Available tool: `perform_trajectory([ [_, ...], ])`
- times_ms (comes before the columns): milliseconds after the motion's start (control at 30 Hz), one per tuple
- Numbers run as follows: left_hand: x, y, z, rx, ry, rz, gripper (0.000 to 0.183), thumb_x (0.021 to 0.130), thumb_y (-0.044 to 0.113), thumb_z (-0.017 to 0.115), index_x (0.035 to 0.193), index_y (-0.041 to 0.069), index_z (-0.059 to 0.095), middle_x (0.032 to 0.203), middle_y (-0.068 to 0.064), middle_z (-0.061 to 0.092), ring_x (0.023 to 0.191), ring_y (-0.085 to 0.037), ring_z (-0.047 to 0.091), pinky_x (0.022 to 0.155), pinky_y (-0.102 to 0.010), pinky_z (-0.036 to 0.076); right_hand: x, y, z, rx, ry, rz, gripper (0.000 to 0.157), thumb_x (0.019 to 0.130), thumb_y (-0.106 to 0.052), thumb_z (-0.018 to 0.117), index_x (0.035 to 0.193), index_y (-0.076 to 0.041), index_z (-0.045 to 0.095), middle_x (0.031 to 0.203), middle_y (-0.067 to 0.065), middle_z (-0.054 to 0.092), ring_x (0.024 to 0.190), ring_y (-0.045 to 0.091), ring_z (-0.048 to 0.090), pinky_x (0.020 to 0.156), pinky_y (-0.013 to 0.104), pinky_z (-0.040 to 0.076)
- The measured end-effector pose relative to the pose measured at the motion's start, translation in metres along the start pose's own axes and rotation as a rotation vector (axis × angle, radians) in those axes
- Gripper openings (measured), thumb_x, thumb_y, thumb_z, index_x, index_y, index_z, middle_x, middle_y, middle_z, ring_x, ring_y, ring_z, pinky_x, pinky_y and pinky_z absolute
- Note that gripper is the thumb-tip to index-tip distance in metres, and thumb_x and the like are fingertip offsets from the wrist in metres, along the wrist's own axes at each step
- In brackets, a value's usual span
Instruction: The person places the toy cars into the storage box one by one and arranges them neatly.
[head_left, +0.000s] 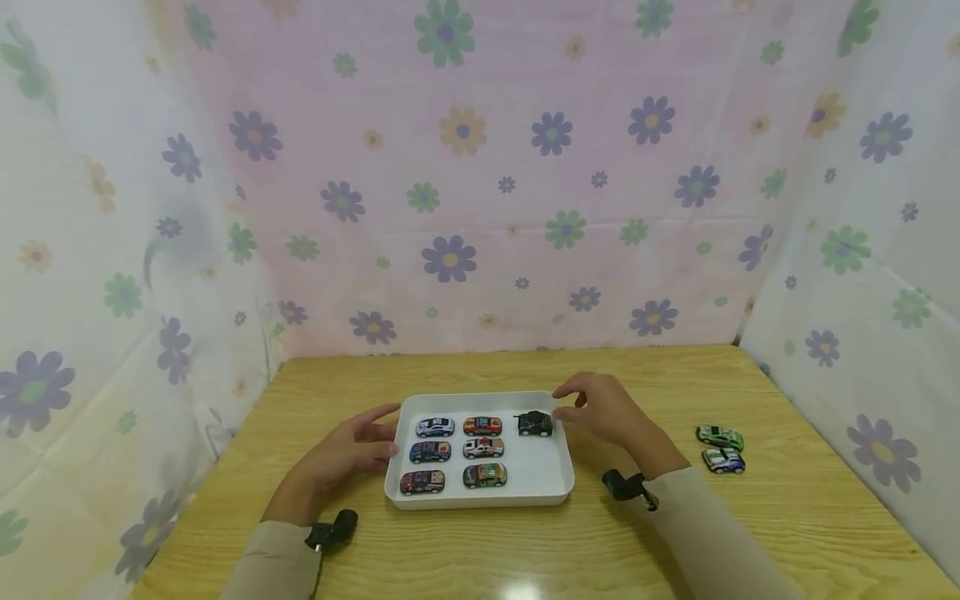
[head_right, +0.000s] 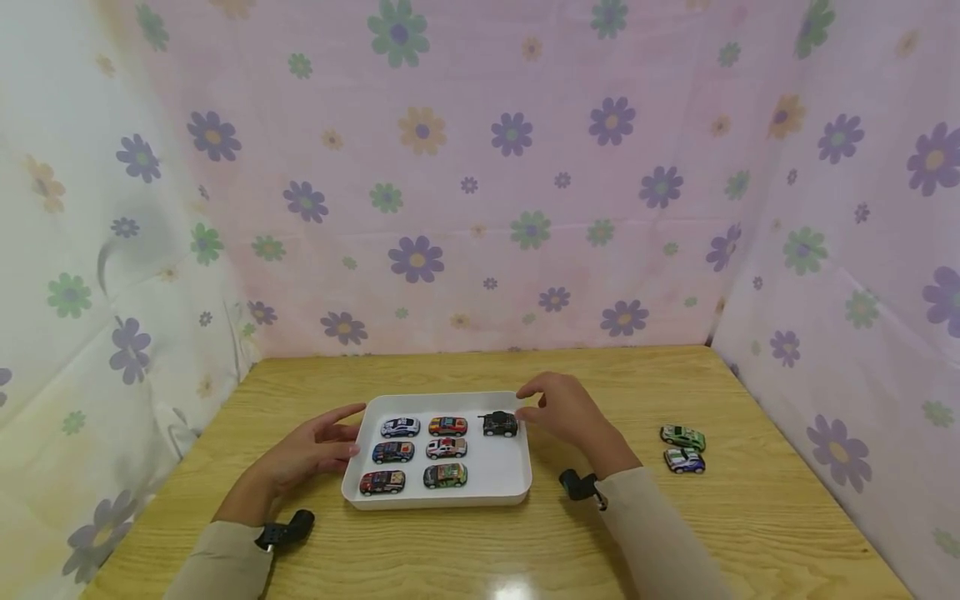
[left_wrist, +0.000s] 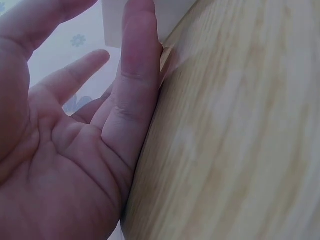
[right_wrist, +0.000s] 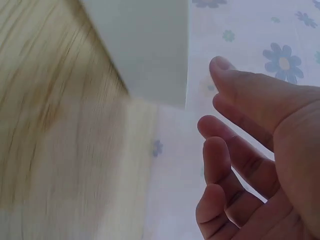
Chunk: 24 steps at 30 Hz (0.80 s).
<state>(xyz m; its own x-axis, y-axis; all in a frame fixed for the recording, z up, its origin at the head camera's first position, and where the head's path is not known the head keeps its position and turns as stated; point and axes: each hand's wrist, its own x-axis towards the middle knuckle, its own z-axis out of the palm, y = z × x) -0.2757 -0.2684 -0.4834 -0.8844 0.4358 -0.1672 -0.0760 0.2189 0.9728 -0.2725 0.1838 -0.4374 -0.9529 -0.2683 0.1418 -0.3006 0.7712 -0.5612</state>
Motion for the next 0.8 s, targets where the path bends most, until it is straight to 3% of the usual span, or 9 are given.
perform_trajectory([
  [200, 0.001, -0.002, -0.002, 0.010, -0.040, 0.023, 0.080, 0.096, 0.015, 0.075, 0.163, 0.024, 0.033, 0.151, -0.027, 0.051, 0.121, -0.029, 0.065, 0.092, -0.041, 0.062, -0.011, 0.014, -0.017, -0.039, 0.021, -0.046, 0.026, 0.091, -0.032, 0.081, 0.115, -0.022, 0.078, 0.118, -0.002, 0.073, 0.097, 0.017, 0.065, 0.080, 0.037, 0.058],
  [467, -0.001, -0.003, -0.002, 0.013, -0.037, -0.014, 0.065, 0.096, 0.019, 0.075, 0.155, 0.016, 0.049, 0.152, -0.023, 0.050, 0.113, -0.027, 0.068, 0.093, -0.038, 0.061, -0.026, 0.037, -0.035, -0.086, 0.038, -0.072, 0.023, 0.093, -0.030, 0.079, 0.114, -0.020, 0.079, 0.116, 0.000, 0.074, 0.104, 0.027, 0.067, 0.087, 0.049, 0.058],
  [633, -0.001, -0.002, 0.000, 0.018, -0.005, -0.021, 0.066, 0.093, 0.018, 0.079, 0.153, 0.018, 0.052, 0.154, -0.022, 0.046, 0.121, -0.026, 0.063, 0.094, -0.038, 0.061, -0.040, 0.053, -0.050, -0.083, 0.051, -0.048, 0.027, 0.095, -0.034, 0.076, 0.117, -0.019, 0.078, 0.119, 0.003, 0.074, 0.110, 0.030, 0.066, 0.089, 0.051, 0.058],
  [800, -0.001, -0.002, 0.000, 0.040, -0.016, 0.000, 0.065, 0.093, 0.019, 0.079, 0.152, 0.017, 0.053, 0.154, -0.022, 0.048, 0.126, -0.029, 0.061, 0.095, -0.038, 0.060, -0.057, 0.070, -0.070, -0.062, 0.060, -0.001, 0.035, 0.097, -0.042, 0.073, 0.122, -0.018, 0.076, 0.126, 0.008, 0.073, 0.115, 0.033, 0.064, 0.093, 0.057, 0.055],
])
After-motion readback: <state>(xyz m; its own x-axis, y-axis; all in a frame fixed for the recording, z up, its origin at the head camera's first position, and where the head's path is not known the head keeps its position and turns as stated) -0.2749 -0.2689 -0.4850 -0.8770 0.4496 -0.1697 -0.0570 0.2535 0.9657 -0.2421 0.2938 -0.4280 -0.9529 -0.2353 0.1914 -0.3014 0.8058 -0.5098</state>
